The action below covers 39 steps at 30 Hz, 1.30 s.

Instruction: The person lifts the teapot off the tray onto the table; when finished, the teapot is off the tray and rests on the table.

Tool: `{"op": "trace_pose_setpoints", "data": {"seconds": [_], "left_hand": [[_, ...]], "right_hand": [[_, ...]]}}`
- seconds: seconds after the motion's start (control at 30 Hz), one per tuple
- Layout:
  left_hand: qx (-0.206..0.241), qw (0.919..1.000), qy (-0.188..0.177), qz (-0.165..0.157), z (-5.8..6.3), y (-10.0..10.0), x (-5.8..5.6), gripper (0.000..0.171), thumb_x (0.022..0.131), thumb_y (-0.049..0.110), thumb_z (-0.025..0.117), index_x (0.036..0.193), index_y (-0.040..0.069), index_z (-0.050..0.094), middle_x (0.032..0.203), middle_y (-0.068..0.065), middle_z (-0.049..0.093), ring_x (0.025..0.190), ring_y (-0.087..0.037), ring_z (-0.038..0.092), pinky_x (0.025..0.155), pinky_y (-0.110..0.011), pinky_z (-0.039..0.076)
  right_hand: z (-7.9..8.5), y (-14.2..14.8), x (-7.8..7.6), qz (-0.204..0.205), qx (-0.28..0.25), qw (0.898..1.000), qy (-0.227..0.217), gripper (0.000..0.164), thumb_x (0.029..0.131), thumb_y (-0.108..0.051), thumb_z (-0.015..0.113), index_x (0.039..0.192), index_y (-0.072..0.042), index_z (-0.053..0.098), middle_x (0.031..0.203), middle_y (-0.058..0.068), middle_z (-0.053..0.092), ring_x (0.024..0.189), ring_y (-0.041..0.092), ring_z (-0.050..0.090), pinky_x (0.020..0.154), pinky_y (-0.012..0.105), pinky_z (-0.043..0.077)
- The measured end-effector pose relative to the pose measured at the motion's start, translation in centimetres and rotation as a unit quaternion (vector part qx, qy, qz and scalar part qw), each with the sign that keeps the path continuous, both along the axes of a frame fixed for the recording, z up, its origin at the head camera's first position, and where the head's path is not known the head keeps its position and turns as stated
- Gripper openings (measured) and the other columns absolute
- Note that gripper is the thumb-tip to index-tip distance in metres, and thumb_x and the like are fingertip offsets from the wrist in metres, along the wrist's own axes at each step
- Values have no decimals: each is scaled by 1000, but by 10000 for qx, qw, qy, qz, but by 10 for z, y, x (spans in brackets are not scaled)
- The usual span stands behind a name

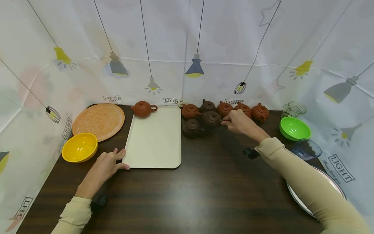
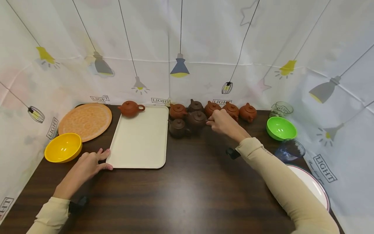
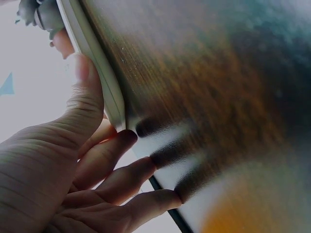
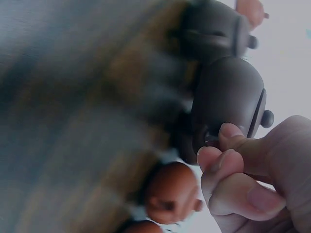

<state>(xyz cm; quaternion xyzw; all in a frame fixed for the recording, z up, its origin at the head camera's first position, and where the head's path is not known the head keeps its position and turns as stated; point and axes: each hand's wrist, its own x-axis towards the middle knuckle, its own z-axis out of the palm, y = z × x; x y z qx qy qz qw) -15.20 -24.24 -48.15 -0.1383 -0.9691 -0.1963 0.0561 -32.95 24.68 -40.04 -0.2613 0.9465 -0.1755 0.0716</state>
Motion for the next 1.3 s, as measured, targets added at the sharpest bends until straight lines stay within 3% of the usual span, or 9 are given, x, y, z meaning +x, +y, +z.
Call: {"op": "trace_pose_setpoints", "data": {"seconds": [0.2,0.4,0.57,0.77,0.83,0.93,1.0,1.17,1.3], "left_hand": [[32,10000,-44,38,1,0,0,60,78,16,89,131,-6,72,125,-44,65,112,-56,72,82,-58,64],[22,10000,42,45,0,-1,1,60,77,16,89,130,-5,73,124,-45,64,110,-57,73,79,-57,64],[53,9999,66,85,-1,-3,1,59,76,15,89,129,-5,73,125,-44,65,112,-55,73,83,-59,63],[174,9998,-31,76,-1,-2,2,62,78,17,89,133,-5,71,129,-40,66,117,-53,72,86,-59,63],[186,9998,-27,56,0,-1,0,63,78,18,89,134,-5,71,129,-40,66,117,-52,72,86,-59,63],[150,9999,29,-16,6,-1,-5,63,78,20,88,134,-4,72,128,-37,70,116,-52,73,85,-57,64],[142,9999,39,-44,8,-1,-8,63,78,20,88,134,-5,72,128,-36,70,116,-52,73,85,-56,64],[87,10000,-23,8,8,1,-9,64,78,20,88,135,-5,71,129,-37,69,117,-53,72,88,-56,64],[12,9999,-138,50,0,2,0,66,78,22,88,135,-6,71,129,-34,71,113,-53,73,86,-53,65]], "right_hand": [[-29,4,6,-90,-8,9999,-130,21,104,-5,67,111,9,81,117,33,77,40,9,34,46,21,27],[-37,3,5,-33,116,9999,-48,21,105,-6,68,100,7,83,67,15,71,43,9,41,46,22,31],[-20,-5,3,72,502,9980,-373,20,104,-12,72,93,1,81,58,3,56,47,13,51,47,24,39],[15,-38,-6,-60,1238,9921,-181,19,101,-26,78,101,-7,82,79,5,73,63,16,63,57,30,47],[23,-56,-12,-59,893,9959,-146,23,104,-28,74,105,-7,83,85,11,76,62,19,65,59,33,50],[29,-90,-26,-193,-388,9955,-838,33,109,-33,66,120,-5,81,97,17,79,71,26,72,69,38,61],[26,-118,-35,-448,-1659,9679,-1835,40,111,-35,61,130,-2,74,112,20,76,85,30,76,81,41,65],[-7,-196,-48,-1454,-4121,8125,-3857,54,113,-33,57,156,-2,47,151,25,53,103,29,73,87,35,66],[-48,-247,-48,-1925,-4755,7229,-4630,66,115,-33,52,172,-18,21,164,27,41,100,30,72,89,33,66]]}}
